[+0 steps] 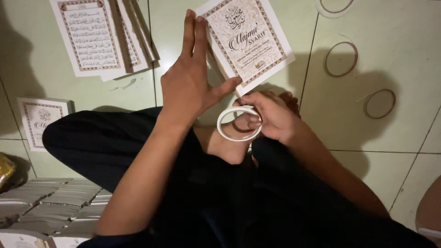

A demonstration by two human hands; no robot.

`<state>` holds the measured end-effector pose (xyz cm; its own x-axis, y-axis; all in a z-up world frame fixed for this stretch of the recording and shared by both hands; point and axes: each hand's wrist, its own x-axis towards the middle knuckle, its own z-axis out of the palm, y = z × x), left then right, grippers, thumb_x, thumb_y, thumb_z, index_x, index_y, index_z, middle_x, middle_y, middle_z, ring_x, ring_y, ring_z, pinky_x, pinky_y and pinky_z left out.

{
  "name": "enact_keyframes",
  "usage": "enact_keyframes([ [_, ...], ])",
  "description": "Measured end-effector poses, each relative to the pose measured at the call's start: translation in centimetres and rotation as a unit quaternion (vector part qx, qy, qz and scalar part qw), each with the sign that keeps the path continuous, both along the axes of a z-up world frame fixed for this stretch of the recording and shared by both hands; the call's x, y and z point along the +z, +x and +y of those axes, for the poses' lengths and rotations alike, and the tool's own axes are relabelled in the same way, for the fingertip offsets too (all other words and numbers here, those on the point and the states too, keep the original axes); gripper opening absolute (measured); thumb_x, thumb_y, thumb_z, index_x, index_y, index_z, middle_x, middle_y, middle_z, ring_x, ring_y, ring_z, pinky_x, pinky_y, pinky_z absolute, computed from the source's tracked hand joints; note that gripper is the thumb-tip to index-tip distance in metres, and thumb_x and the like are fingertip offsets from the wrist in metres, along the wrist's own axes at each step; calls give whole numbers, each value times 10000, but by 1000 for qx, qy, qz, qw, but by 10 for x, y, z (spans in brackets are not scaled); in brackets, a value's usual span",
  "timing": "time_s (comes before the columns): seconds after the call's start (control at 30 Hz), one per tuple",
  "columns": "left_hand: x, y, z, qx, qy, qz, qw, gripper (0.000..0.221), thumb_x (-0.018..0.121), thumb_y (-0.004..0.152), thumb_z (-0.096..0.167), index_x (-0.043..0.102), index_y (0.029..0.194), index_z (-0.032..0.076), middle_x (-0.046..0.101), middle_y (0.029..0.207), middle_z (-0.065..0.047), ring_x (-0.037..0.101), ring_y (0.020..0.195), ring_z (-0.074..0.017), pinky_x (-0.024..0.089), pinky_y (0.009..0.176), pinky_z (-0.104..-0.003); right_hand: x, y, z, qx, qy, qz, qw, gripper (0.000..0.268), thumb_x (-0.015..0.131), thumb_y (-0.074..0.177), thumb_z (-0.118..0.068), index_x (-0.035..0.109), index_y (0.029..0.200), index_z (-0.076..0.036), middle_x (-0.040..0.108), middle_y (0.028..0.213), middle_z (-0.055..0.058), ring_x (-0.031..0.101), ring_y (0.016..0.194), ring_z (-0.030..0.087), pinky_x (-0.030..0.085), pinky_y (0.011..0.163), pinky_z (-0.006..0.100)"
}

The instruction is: The person applies adhesive tape to the edges of printed booklets by hand, picking up booklets from stacks on the floor and placing them into new organized piles.

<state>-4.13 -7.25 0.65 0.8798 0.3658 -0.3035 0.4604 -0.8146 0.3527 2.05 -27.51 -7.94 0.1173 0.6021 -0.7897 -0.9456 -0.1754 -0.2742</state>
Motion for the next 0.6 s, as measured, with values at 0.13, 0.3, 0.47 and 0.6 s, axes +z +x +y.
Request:
enact_keyframes([
  [0.13, 0, 2, 3, 24, -49, -6, 998, 1223, 860, 850, 651, 131, 1673, 114, 14, 1739, 10, 700, 1065, -388, 519, 594, -492, 1, 7, 11, 10, -53, -17, 998, 121, 630, 863, -76, 656, 915, 30, 620, 720, 84, 346, 423, 63, 216, 325, 176],
  [0.3, -1, 1, 2, 32, -43, -1, 999, 1248, 884, 865, 665, 113, 1687, 128, -9, 1739, 38, 702, 940, -384, 492, 527, -434, 40, 23, 27, 69, -113, -66, 989, 155, 584, 856, -61, 614, 960, 51, 632, 827, 153, 350, 445, 87, 220, 361, 203],
  [0.47, -9, -3, 2, 43, -81, -47, 995, 1208, 931, 873, 568, 156, 1682, 116, 15, 1742, 29, 684, 1123, -410, 481, 566, -454, 34, 28, 25, 110, -87, -68, 988, 149, 571, 859, -56, 632, 889, 77, 549, 704, 108, 320, 428, 69, 200, 345, 196],
  [0.6, -18, -5, 0, 66, -141, -97, 983, 1208, 956, 811, 473, 185, 1672, 122, 11, 1748, 25, 607, 1458, -410, 547, 744, -511, 2, 20, 15, 120, 28, 29, 992, 133, 576, 886, -133, 570, 888, 0, 491, 718, 25, 295, 438, 24, 172, 345, 163],
])
